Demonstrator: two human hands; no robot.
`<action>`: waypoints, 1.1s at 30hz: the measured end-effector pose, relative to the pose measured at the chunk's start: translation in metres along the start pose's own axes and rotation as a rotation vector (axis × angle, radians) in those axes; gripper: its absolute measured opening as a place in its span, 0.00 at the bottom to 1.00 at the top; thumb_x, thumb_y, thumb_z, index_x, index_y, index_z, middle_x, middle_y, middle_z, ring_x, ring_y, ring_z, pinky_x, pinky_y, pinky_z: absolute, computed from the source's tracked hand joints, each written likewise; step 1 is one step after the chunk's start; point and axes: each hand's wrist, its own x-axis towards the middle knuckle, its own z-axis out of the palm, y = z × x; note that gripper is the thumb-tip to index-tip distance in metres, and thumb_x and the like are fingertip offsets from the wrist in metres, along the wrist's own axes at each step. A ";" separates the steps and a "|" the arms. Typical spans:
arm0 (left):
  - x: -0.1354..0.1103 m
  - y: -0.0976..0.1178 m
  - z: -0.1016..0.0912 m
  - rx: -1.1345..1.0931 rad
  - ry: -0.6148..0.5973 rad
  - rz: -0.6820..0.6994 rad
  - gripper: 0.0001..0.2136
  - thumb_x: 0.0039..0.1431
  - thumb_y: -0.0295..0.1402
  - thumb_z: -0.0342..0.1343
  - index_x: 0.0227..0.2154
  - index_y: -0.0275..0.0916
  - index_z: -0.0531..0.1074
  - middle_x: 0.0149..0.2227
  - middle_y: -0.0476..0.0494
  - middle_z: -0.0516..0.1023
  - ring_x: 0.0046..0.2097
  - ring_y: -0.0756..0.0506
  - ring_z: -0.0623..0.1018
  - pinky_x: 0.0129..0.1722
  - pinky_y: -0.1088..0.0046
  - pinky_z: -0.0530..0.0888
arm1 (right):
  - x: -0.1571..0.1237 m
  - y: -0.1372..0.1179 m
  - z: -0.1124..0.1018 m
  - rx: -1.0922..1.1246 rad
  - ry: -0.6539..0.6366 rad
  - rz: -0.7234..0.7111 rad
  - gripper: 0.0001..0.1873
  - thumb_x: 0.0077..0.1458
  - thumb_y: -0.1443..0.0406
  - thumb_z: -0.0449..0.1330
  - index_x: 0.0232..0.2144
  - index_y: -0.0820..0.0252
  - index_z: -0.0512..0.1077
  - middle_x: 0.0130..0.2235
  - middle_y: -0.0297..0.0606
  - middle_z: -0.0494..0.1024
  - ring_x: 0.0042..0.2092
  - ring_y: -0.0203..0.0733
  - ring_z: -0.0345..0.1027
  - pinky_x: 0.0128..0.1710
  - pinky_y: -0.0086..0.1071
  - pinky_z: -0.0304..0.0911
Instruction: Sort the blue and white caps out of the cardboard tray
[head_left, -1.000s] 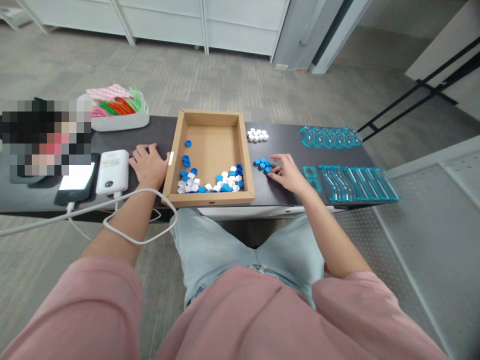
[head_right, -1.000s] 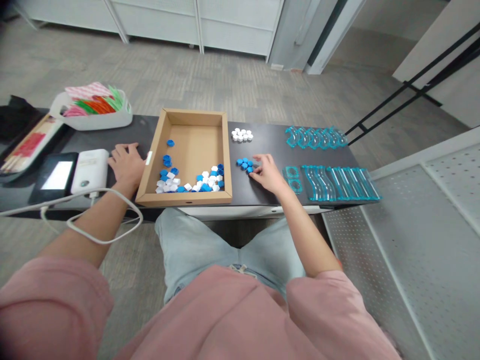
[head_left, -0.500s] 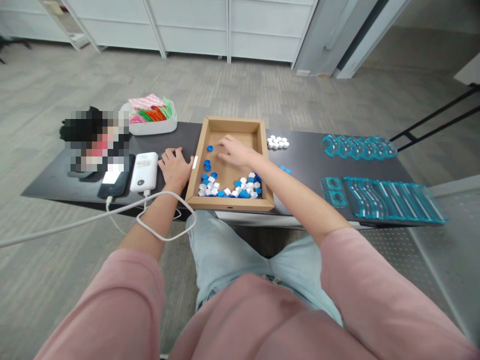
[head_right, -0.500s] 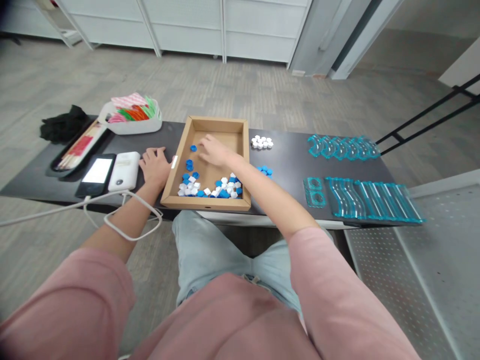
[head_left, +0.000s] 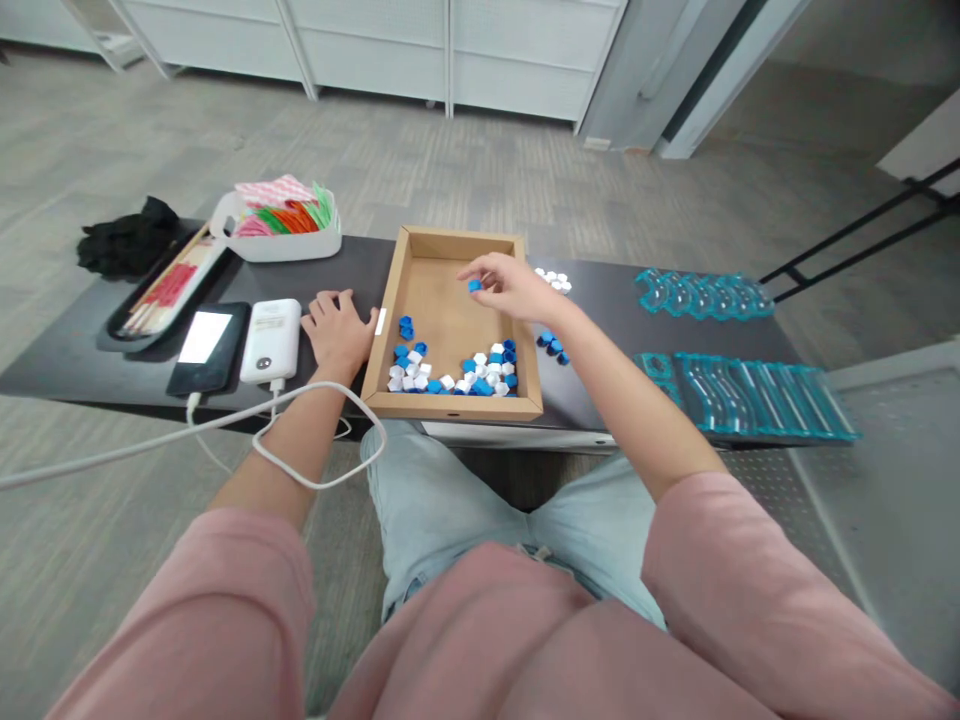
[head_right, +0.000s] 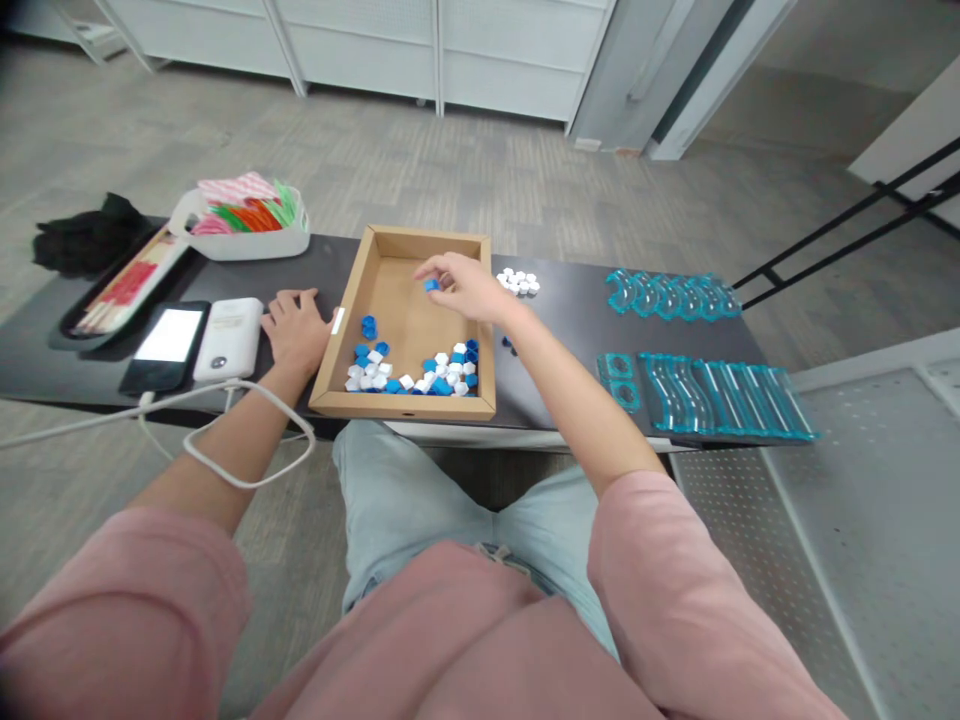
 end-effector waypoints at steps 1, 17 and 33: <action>0.000 -0.001 0.001 0.001 0.005 0.003 0.33 0.80 0.43 0.52 0.78 0.27 0.71 0.77 0.13 0.67 0.76 0.16 0.67 0.74 0.38 0.66 | -0.019 0.006 -0.019 0.029 0.063 0.047 0.16 0.61 0.59 0.73 0.51 0.52 0.83 0.51 0.40 0.86 0.48 0.48 0.81 0.53 0.43 0.77; 0.001 0.003 -0.007 -0.014 -0.040 -0.012 0.33 0.81 0.41 0.53 0.78 0.23 0.69 0.77 0.09 0.66 0.76 0.17 0.67 0.76 0.37 0.64 | -0.161 0.082 -0.047 -0.034 0.354 0.509 0.25 0.66 0.39 0.72 0.35 0.48 0.72 0.39 0.41 0.87 0.44 0.52 0.80 0.54 0.50 0.79; -0.001 0.003 -0.004 0.009 -0.009 -0.010 0.34 0.79 0.41 0.49 0.79 0.27 0.71 0.77 0.12 0.68 0.76 0.17 0.68 0.75 0.40 0.65 | -0.005 -0.036 0.055 -0.185 -0.163 -0.040 0.08 0.73 0.65 0.67 0.52 0.57 0.82 0.54 0.45 0.86 0.55 0.53 0.81 0.59 0.43 0.72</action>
